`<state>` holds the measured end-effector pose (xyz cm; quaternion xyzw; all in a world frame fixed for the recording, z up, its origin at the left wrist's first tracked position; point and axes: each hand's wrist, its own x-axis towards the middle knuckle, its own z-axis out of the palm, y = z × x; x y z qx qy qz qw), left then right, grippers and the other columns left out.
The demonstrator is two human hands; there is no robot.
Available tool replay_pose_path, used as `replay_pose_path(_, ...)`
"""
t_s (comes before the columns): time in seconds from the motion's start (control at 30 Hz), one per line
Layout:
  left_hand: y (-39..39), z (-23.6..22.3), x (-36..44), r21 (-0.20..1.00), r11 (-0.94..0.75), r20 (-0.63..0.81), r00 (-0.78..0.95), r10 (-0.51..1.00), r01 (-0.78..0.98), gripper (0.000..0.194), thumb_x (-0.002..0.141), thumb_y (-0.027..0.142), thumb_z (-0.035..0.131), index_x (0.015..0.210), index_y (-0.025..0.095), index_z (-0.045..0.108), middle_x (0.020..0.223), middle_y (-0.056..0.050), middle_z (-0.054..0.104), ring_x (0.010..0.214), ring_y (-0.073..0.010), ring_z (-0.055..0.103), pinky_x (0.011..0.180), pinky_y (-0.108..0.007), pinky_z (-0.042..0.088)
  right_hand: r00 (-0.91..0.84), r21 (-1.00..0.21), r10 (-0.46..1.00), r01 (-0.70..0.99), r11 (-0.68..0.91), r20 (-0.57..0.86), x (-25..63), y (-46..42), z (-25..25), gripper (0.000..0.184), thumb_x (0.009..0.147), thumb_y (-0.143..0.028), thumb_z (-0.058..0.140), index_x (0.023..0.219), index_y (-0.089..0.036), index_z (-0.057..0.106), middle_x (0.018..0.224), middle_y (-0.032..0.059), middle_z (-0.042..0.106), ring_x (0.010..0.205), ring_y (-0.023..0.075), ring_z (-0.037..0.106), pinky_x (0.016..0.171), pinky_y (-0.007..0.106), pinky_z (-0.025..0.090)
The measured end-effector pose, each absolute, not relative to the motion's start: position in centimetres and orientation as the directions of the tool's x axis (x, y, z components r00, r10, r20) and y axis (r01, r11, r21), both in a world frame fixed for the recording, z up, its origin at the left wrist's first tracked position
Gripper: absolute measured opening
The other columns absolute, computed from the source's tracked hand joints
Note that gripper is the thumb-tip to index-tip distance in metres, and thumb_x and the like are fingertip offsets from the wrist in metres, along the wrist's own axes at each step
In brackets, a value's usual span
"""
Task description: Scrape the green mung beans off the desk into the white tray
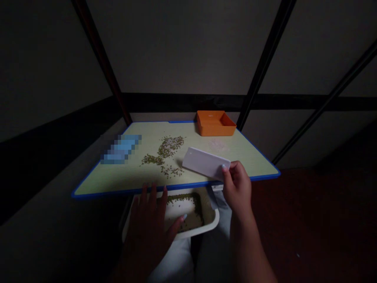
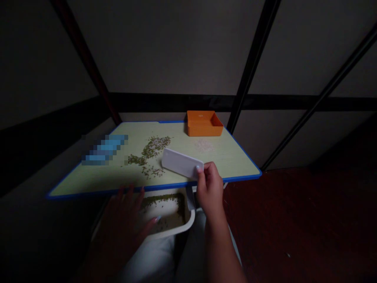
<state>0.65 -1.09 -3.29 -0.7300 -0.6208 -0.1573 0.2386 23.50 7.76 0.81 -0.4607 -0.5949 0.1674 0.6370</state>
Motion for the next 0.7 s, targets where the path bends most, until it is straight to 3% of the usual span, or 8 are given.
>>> replay_pose_path(0.1, -1.1, -3.4, 0.6, -0.160, -0.123, 0.536, 0.191, 0.823, 0.979, 0.077, 0.087, 0.064, 0.045, 0.140, 0.008, 0.046, 0.147, -0.032, 0.045, 0.141, -0.0493, 0.037, 0.105, -0.065, 0.042, 0.051, -0.626, 0.688, 0.466, 0.625, 0.724, 23.7, 5.4, 1.6, 0.016, 0.091, -0.017, 0.051, 0.080, -0.026, 0.044, 0.062, -0.0048, 0.061, 0.051, 0.0136, 0.059, 0.048, 0.022, 0.043)
replay_pose_path(0.17, -1.1, -3.3, 0.7, -0.163, -0.128, 0.544, 0.197, 0.816, 0.978, 0.077, 0.087, 0.064, 0.046, 0.140, 0.008, 0.046, 0.146, -0.032, 0.046, 0.140, -0.0493, 0.038, 0.104, -0.065, 0.043, -0.106, -0.501, 0.621, 0.493, 0.711, 0.777, 23.6, 3.9, 1.9, 0.017, 0.089, -0.009, 0.047, 0.088, -0.026, 0.047, 0.084, 0.0034, 0.077, 0.074, 0.0167, 0.074, 0.060, 0.023, 0.054)
replay_pose_path(0.3, -1.1, -3.2, 0.6, -0.158, -0.135, 0.552, 0.201, 0.809, 0.978, 0.070, 0.086, 0.063, 0.048, 0.131, 0.009, 0.053, 0.144, -0.030, 0.049, 0.140, -0.0482, 0.040, 0.104, -0.063, 0.043, -0.304, -0.276, 0.458, 0.488, 0.828, 0.836, 22.9, 2.0, 1.8, 0.025, 0.088, -0.003, 0.044, 0.099, -0.021, 0.057, 0.104, 0.0133, 0.079, 0.096, 0.0210, 0.076, 0.080, 0.030, 0.061)
replay_pose_path(0.4, -1.0, -3.2, 0.3, -0.161, -0.150, 0.551, 0.215, 0.806, 0.975, 0.064, 0.086, 0.061, 0.050, 0.122, 0.010, 0.058, 0.141, -0.029, 0.052, 0.138, -0.0472, 0.043, 0.103, -0.061, 0.046, -0.380, -0.207, 0.417, 0.484, 0.850, 0.825, 22.4, 1.6, 1.5, 0.021, 0.093, -0.008, 0.046, 0.099, -0.017, 0.063, 0.105, 0.0146, 0.079, 0.099, 0.0212, 0.076, 0.085, 0.031, 0.061)
replay_pose_path(0.6, -0.7, -3.6, -0.7, -0.199, -0.183, 0.540, 0.264, 0.799, 0.963, 0.068, 0.084, 0.060, 0.054, 0.129, 0.010, 0.053, 0.141, -0.028, 0.053, 0.136, -0.0471, 0.045, 0.101, -0.060, 0.048, -0.447, -0.141, 0.421, 0.534, 0.833, 0.790, 22.1, 1.7, 1.5, 0.025, 0.098, -0.012, 0.047, 0.094, -0.015, 0.072, 0.108, 0.0123, 0.078, 0.101, 0.0211, 0.075, 0.090, 0.033, 0.060)
replay_pose_path(0.7, -0.5, -3.6, -1.1, -0.219, -0.203, 0.522, 0.290, 0.802, 0.955, 0.066, 0.083, 0.059, 0.056, 0.128, 0.011, 0.055, 0.140, -0.027, 0.053, 0.134, -0.0474, 0.047, 0.099, -0.059, 0.049, -0.485, -0.097, 0.406, 0.543, 0.834, 0.775, 22.2, 1.6, 1.6, 0.025, 0.099, -0.016, 0.049, 0.102, -0.016, 0.074, 0.111, 0.0120, 0.078, 0.102, 0.0237, 0.075, 0.088, 0.035, 0.062)
